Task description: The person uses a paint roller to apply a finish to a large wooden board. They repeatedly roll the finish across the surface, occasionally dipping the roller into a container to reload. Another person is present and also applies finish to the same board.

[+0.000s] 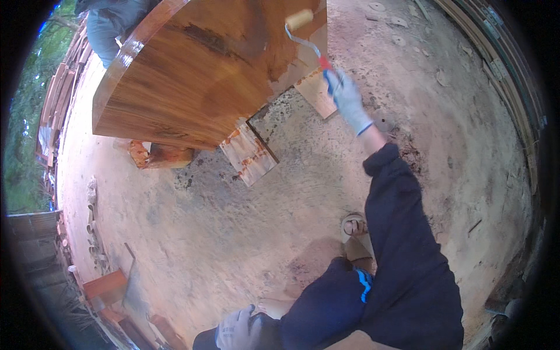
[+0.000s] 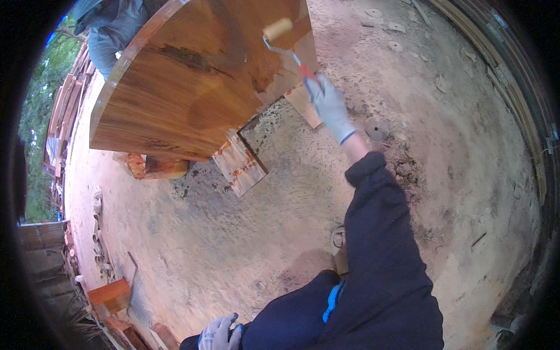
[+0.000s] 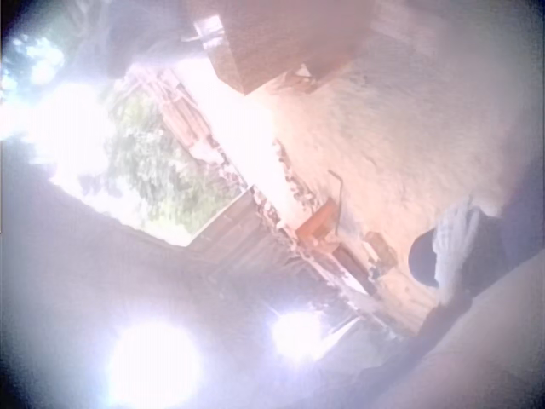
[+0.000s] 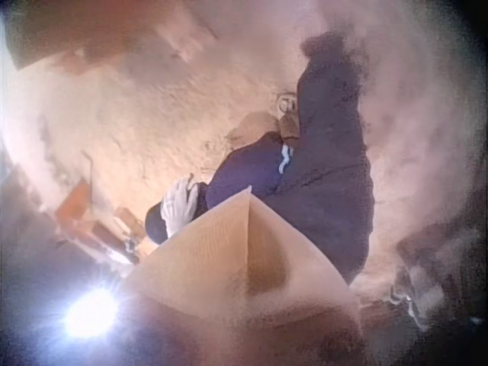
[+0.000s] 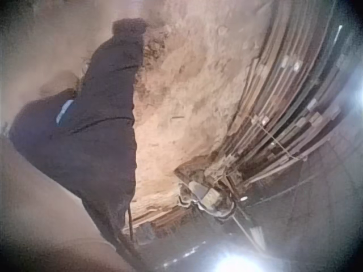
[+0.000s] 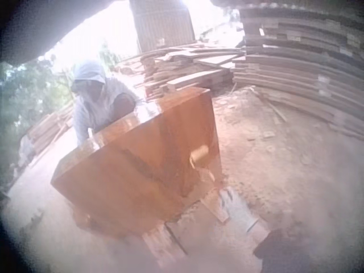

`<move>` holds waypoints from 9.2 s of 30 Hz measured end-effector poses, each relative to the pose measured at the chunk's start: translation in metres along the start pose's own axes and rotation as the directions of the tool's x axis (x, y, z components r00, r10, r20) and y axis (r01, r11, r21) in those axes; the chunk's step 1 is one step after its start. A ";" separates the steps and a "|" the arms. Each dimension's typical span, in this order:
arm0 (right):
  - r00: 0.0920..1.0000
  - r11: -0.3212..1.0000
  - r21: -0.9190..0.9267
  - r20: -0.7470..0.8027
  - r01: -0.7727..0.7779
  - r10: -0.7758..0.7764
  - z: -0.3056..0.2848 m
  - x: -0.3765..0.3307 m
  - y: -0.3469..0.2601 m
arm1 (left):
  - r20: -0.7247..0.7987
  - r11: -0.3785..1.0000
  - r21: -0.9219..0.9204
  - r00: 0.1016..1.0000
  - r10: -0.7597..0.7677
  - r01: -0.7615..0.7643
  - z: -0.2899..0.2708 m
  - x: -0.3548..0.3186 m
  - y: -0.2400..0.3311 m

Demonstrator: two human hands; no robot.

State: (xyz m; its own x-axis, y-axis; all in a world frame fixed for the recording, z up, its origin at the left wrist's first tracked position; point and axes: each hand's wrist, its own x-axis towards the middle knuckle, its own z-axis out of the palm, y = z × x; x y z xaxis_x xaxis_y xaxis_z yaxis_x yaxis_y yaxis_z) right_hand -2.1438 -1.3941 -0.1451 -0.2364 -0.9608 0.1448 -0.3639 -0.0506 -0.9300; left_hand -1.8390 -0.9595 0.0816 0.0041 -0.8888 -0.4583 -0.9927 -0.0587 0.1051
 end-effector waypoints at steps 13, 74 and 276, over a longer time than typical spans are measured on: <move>0.993 0.977 -0.179 0.012 -0.112 0.116 -0.043 0.027 0.043 | -0.026 0.997 -0.034 0.997 -0.069 0.068 -0.003 0.009 0.009; 0.741 0.315 0.740 0.351 -0.594 0.573 0.091 -0.034 0.041 | 0.115 0.985 -0.165 0.993 -0.031 0.050 0.017 0.089 0.027; 0.454 -0.071 -0.521 0.795 0.850 -0.403 -0.011 0.074 0.025 | -0.516 0.406 -0.856 0.576 -0.634 -0.319 -0.048 0.262 -0.139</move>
State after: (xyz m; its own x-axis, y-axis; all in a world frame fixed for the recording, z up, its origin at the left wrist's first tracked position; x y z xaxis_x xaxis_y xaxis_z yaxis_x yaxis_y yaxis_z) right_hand -2.1807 -1.4636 -0.1542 0.7555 -0.6321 0.1722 -0.6449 -0.6712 0.3655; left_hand -1.6940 -1.2056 -0.0111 0.6938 -0.7093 0.1246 -0.3017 -0.1292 0.9446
